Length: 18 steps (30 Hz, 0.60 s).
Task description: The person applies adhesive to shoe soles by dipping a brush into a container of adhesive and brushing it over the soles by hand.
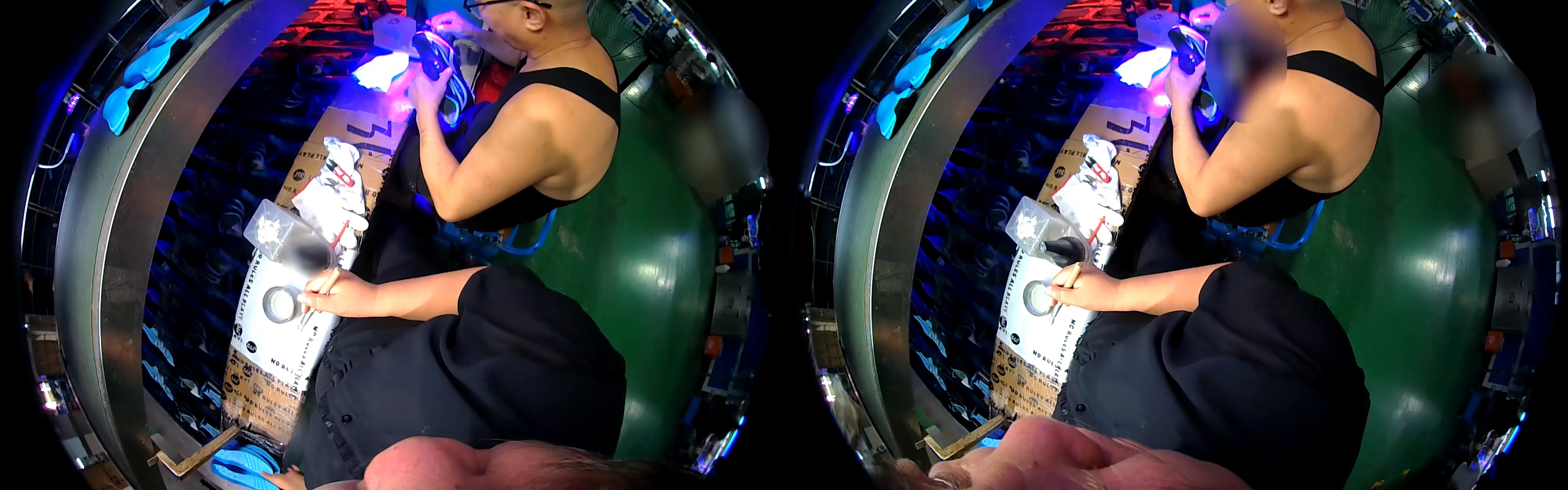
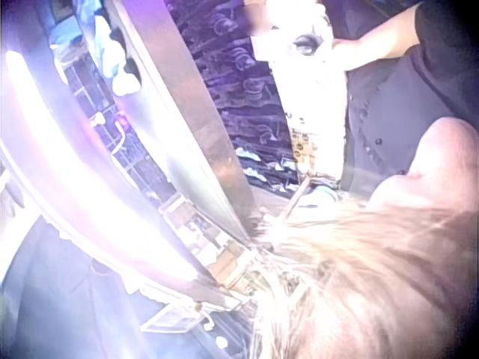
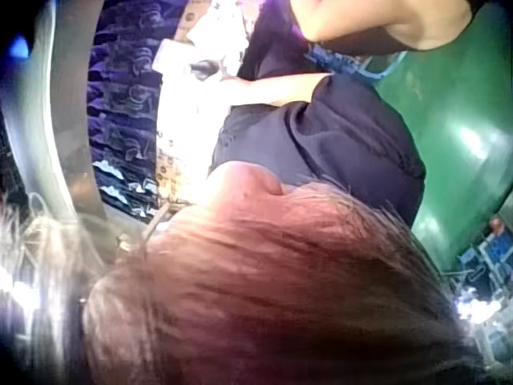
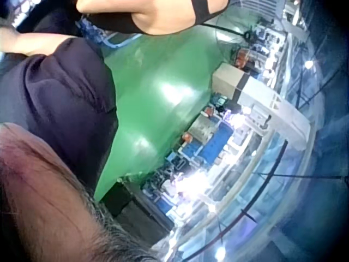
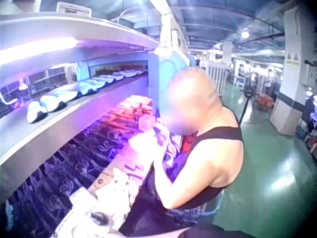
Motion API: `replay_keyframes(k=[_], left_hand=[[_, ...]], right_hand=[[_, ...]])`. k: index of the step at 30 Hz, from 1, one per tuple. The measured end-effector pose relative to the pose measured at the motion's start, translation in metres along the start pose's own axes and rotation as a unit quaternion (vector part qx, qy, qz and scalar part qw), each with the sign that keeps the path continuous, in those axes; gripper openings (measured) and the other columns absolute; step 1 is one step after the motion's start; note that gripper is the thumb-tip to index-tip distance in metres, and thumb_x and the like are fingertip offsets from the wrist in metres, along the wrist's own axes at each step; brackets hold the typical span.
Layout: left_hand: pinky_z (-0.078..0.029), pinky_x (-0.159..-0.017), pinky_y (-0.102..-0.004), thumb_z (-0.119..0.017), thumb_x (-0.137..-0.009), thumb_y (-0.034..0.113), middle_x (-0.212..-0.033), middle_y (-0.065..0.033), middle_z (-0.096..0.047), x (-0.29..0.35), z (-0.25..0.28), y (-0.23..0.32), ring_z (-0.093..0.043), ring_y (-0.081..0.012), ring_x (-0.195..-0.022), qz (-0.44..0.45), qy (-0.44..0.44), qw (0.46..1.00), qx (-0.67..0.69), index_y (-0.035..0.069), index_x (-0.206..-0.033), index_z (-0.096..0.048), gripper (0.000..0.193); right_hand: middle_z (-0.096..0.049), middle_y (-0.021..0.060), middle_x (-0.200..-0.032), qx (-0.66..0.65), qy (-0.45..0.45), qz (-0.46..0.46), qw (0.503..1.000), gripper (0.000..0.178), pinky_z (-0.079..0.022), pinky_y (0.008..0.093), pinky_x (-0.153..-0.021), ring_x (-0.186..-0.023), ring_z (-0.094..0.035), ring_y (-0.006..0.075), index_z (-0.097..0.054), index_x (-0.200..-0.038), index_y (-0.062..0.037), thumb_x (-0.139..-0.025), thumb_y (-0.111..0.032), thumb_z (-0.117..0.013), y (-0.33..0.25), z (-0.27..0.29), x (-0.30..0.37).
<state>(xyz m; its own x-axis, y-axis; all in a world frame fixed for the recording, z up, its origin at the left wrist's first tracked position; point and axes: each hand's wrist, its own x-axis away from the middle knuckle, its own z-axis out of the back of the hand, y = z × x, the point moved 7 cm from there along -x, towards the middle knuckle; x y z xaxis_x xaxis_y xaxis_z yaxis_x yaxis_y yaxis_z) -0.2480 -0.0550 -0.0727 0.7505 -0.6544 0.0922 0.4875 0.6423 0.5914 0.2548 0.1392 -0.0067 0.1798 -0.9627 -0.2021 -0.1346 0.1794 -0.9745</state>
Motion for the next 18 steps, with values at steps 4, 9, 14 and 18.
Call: replay_keyframes(k=[4, 9, 14, 18], left_hand=[[-0.041, -0.056, -0.021, -0.056, -0.079, 0.029, -0.084, -0.0059, -0.054, -0.011, 0.007, -0.086, -0.049, -0.0111, -0.066, 0.166, 0.023, 0.985, 0.039, 0.003, -0.123, -0.039, 0.054], [-0.041, -0.053, -0.022, -0.059, -0.076, 0.036, -0.083, -0.0061, -0.052, -0.024, 0.0, -0.146, -0.049, -0.0125, -0.064, 0.279, 0.022, 0.942, 0.185, 0.004, -0.123, -0.038, 0.06], [-0.04, -0.05, -0.023, -0.062, -0.072, 0.042, -0.081, -0.0063, -0.05, -0.04, -0.01, -0.179, -0.048, -0.014, -0.062, 0.335, 0.045, 0.897, 0.285, 0.005, -0.122, -0.038, 0.067], [-0.04, -0.048, -0.0239, -0.065, -0.069, 0.047, -0.08, -0.0065, -0.049, -0.064, -0.011, -0.196, -0.048, -0.0152, -0.061, 0.358, 0.069, 0.865, 0.345, 0.006, -0.121, -0.037, 0.072]], right_hand=[[-0.059, 0.0041, -0.067, -0.01, -0.022, -0.03, 0.999, 0.029, -0.045, 0.0247, -0.056, -0.058, -0.054, 0.0096, -0.064, -0.075, -0.0036, -0.088, -0.027, -0.052, 0.01, -0.004, -0.001], [-0.061, 0.0045, -0.071, -0.039, -0.019, -0.107, 0.993, 0.028, -0.046, 0.0237, -0.06, -0.063, -0.056, 0.0101, -0.063, -0.079, -0.0018, -0.088, -0.026, -0.052, 0.015, -0.002, 0.001], [-0.062, 0.0041, -0.072, -0.012, -0.026, -0.114, 0.993, 0.028, -0.046, 0.0238, -0.06, -0.063, -0.056, 0.0098, -0.063, -0.081, -0.0014, -0.089, -0.026, -0.052, 0.017, -0.006, 0.007], [-0.061, 0.0043, -0.071, -0.014, -0.03, -0.114, 0.993, 0.029, -0.046, 0.0241, -0.059, -0.062, -0.056, 0.0098, -0.063, -0.08, -0.0013, -0.088, -0.027, -0.052, 0.019, -0.011, 0.011]])
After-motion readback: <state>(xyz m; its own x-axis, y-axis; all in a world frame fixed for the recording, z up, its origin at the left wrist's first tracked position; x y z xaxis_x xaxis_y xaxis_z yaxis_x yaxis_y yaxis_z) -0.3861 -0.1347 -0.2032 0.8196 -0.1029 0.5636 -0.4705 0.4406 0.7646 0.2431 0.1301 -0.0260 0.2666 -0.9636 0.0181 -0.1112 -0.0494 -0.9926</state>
